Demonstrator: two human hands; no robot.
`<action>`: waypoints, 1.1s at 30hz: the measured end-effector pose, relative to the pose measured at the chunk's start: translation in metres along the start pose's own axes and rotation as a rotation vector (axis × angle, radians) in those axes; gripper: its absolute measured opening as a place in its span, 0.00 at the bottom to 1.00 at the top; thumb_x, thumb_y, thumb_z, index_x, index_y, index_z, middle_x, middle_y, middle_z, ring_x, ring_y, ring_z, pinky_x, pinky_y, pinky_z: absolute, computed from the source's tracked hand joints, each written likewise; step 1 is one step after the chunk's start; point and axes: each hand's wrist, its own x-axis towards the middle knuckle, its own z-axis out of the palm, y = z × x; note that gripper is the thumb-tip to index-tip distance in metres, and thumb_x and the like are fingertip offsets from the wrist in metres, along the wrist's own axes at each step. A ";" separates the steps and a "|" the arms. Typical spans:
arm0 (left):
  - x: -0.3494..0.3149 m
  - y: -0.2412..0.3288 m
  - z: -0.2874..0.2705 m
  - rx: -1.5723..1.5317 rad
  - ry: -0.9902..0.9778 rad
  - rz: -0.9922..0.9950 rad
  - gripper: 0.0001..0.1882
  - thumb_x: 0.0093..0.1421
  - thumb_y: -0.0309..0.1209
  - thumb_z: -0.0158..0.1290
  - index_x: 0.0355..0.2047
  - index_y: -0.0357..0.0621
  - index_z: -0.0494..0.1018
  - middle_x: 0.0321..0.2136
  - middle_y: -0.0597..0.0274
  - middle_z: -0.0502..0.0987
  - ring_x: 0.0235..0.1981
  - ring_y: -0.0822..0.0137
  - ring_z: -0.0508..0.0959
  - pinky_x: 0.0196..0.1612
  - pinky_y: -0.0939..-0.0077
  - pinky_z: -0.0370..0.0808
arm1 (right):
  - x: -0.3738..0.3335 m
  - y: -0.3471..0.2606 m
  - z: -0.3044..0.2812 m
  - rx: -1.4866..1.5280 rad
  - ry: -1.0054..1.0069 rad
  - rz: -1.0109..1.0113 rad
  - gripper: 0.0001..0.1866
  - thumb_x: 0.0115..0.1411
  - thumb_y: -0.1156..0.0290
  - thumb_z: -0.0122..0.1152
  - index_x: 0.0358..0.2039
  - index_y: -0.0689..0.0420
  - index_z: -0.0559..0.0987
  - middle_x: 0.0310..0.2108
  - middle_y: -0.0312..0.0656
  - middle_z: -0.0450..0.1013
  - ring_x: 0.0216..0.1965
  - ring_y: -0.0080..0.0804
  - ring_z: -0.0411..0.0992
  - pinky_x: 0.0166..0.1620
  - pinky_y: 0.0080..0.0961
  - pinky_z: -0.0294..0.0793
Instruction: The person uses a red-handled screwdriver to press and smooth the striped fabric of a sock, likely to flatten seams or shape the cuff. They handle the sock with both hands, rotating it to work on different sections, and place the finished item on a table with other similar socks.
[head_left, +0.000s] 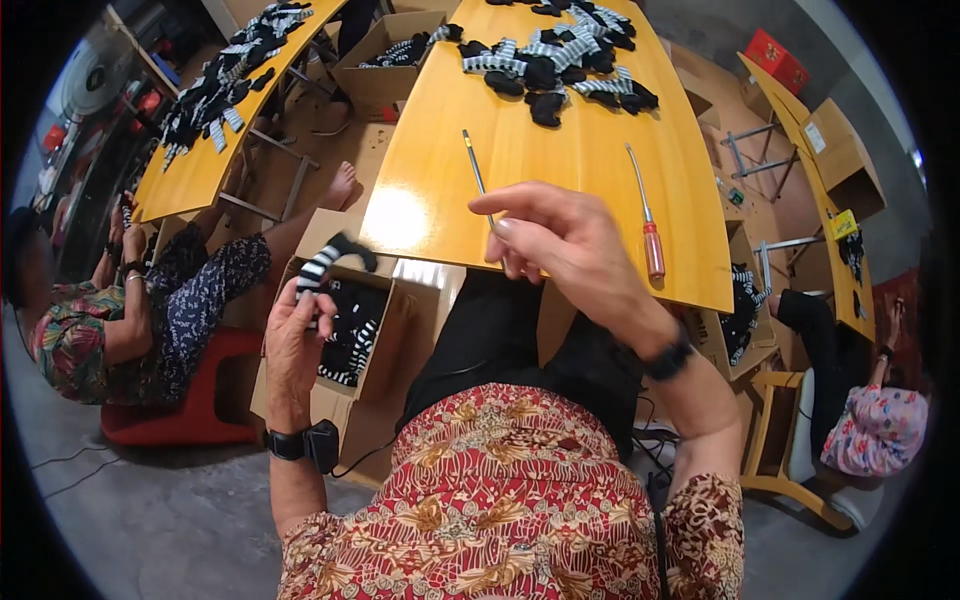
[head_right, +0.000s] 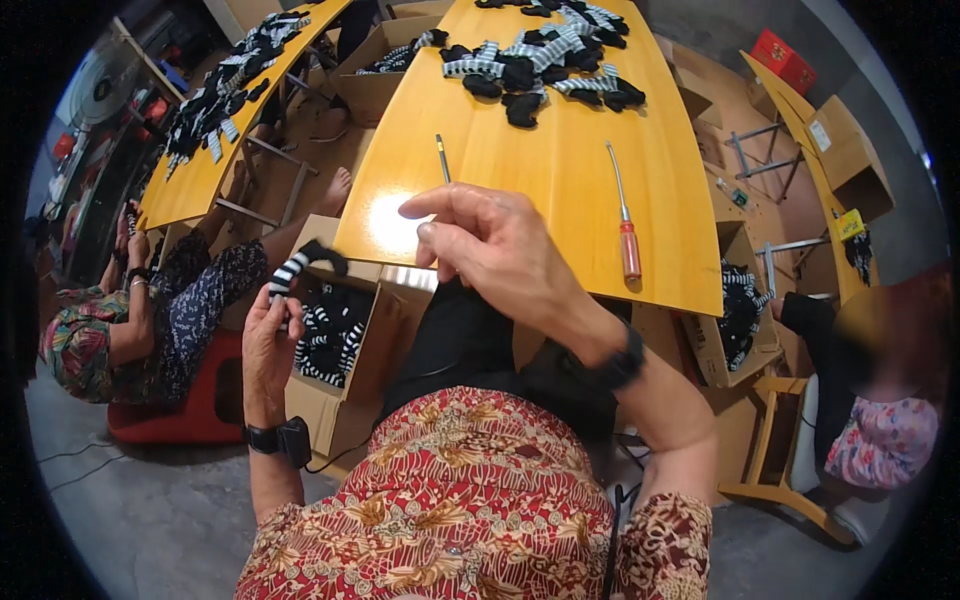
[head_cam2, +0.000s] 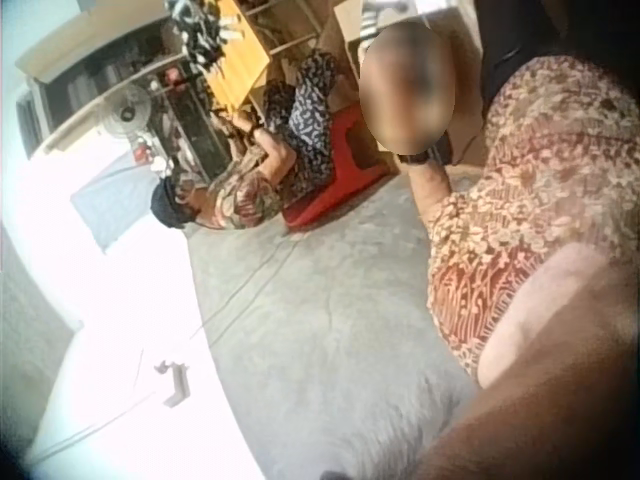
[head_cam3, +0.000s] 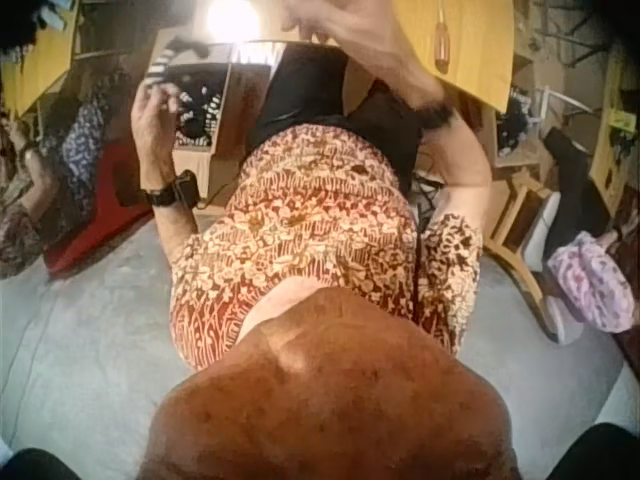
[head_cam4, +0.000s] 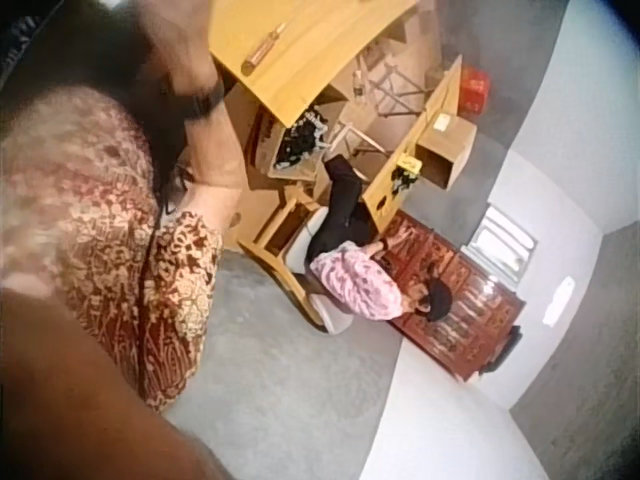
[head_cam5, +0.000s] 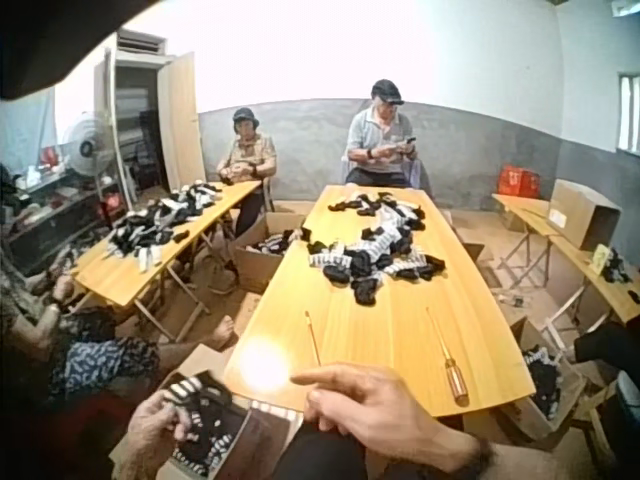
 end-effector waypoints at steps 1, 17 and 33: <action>0.001 -0.005 -0.015 -0.005 0.088 0.004 0.12 0.66 0.29 0.47 0.47 0.37 0.68 0.27 0.63 0.75 0.21 0.79 0.69 0.25 0.88 0.68 | -0.008 -0.024 0.003 0.045 -0.042 0.006 0.12 0.62 0.75 0.52 0.44 0.65 0.77 0.28 0.36 0.76 0.30 0.17 0.73 0.31 0.14 0.73; 0.013 -0.224 -0.203 0.867 0.678 -0.348 0.26 0.56 0.31 0.57 0.54 0.36 0.67 0.47 0.49 0.74 0.47 0.58 0.74 0.51 0.69 0.70 | -0.029 -0.079 -0.012 0.061 -0.315 -0.203 0.13 0.60 0.73 0.51 0.43 0.63 0.79 0.28 0.37 0.76 0.28 0.18 0.73 0.30 0.15 0.73; 0.083 -0.111 -0.046 0.430 0.379 -0.179 0.13 0.62 0.32 0.54 0.45 0.42 0.73 0.36 0.68 0.77 0.35 0.78 0.73 0.35 0.86 0.67 | 0.203 0.032 -0.242 -1.020 0.337 -0.144 0.16 0.59 0.63 0.55 0.41 0.60 0.80 0.33 0.47 0.78 0.33 0.38 0.77 0.38 0.30 0.77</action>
